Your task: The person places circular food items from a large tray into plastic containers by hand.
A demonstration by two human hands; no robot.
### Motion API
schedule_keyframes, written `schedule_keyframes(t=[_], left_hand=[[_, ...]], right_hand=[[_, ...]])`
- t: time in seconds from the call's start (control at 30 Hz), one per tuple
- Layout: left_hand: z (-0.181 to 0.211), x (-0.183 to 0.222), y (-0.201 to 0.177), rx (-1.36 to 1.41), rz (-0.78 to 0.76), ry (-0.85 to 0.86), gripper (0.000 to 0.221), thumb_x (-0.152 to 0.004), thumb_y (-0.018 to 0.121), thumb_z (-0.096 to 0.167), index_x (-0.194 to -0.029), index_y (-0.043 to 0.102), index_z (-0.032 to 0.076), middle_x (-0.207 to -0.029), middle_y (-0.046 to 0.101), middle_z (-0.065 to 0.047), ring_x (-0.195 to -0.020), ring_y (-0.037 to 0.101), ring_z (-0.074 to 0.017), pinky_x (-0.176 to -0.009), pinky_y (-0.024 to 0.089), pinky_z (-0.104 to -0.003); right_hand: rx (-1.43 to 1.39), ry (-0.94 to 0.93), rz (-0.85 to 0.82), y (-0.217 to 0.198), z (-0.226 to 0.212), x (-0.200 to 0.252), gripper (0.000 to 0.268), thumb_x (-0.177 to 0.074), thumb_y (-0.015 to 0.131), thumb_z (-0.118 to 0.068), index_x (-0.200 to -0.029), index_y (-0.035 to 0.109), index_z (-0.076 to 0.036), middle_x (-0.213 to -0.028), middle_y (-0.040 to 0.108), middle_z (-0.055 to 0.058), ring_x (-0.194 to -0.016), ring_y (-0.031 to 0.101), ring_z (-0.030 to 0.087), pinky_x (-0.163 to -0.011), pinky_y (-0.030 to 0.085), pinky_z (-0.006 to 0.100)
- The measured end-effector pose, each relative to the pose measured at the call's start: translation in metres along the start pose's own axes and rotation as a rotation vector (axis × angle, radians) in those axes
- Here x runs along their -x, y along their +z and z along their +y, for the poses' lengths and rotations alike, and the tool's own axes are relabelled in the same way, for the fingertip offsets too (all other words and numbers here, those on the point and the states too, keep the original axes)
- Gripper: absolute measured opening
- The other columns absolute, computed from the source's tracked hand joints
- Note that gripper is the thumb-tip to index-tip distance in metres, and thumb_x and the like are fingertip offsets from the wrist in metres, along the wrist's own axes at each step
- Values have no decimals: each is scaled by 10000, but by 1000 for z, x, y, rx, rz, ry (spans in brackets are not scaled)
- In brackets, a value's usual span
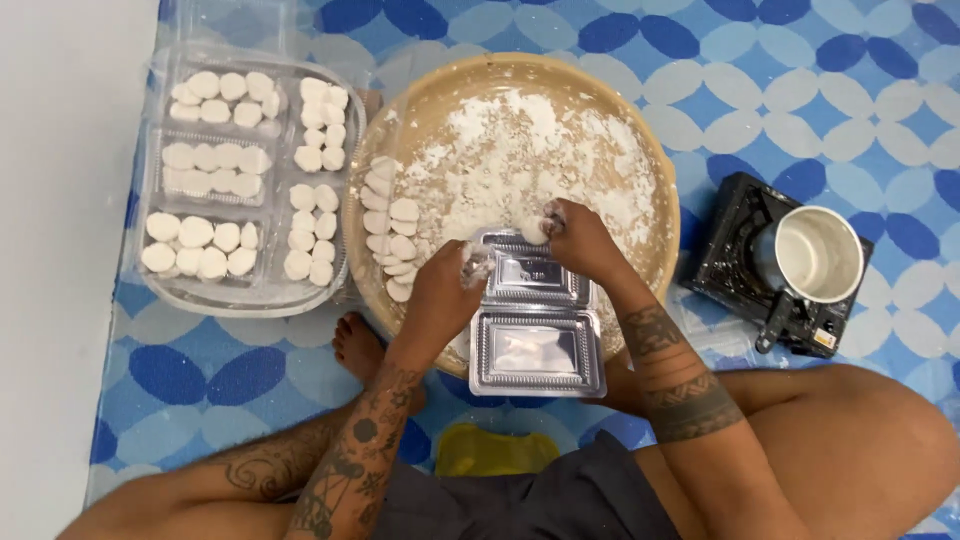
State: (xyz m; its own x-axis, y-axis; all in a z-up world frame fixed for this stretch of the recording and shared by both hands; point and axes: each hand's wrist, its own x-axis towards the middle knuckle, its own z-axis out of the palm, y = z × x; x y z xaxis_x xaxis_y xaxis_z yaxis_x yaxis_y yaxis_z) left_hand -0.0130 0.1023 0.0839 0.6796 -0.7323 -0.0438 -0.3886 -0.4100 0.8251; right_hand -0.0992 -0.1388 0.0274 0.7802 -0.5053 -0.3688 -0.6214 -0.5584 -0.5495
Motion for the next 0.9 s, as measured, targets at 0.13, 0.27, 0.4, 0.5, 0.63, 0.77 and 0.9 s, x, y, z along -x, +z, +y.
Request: schedule_keyframes(t=[0.13,0.27,0.4,0.5,0.63,0.77,0.9], left_hand=[[3,-2,48,143,29,-58,317,-894,723,201,-1162,676,40,-978,694,-186,-922,703,-423,-775,572,-511],[13,-14,90,293,-9,-150,231,-925,674,183,-1102,719,40,-915,727,-160,-889,717,-383,-763,548,-490],[1,-24,113,306,-7,-138,221,-910,681,131,-1061,712,-28,-971,717,-276,-975,674,-529,-863,530,-581],[19,-14,101,233,-74,-153,193,-899,697,219,-1045,751,104,-919,768,-132,-971,728,-410,-832,564,-528],[11,-27,68,149,-8,-243,181,-934,667,222,-1079,731,137,-998,734,-160,-993,725,-429,-893,552,-536],[-56,-48,54,-218,285,-213,417,-857,690,35,-1247,603,-82,-1184,634,-286,-1150,623,-476,-987,508,-547],[-56,-45,13,-386,349,-159,460,-863,618,-98,-1320,571,-126,-1281,593,-284,-1240,578,-431,-1054,479,-477]], right_hand=[[-306,-258,24,-13,-16,64,179,-917,566,-13,-1051,683,7,-835,693,238,-844,695,373,-773,517,483],[-560,-226,92,-9,-1,83,191,-922,580,-28,-1070,699,-6,-874,684,170,-880,655,301,-807,527,446],[-357,-141,155,-9,4,92,224,-955,618,-124,-1112,709,7,-1000,710,292,-1033,661,511,-909,504,594],[-234,-46,177,-8,6,96,234,-946,621,-172,-1146,703,-83,-1044,744,203,-1064,683,456,-925,524,557],[38,51,218,-1,9,83,273,-956,659,-229,-1182,581,-97,-1023,689,256,-1030,672,512,-887,517,629],[138,14,273,21,28,81,197,-981,614,-256,-1084,604,-89,-964,654,182,-990,675,457,-840,550,561],[228,-116,398,24,34,76,131,-963,584,-175,-1016,640,-69,-870,639,144,-941,662,395,-779,574,491]])
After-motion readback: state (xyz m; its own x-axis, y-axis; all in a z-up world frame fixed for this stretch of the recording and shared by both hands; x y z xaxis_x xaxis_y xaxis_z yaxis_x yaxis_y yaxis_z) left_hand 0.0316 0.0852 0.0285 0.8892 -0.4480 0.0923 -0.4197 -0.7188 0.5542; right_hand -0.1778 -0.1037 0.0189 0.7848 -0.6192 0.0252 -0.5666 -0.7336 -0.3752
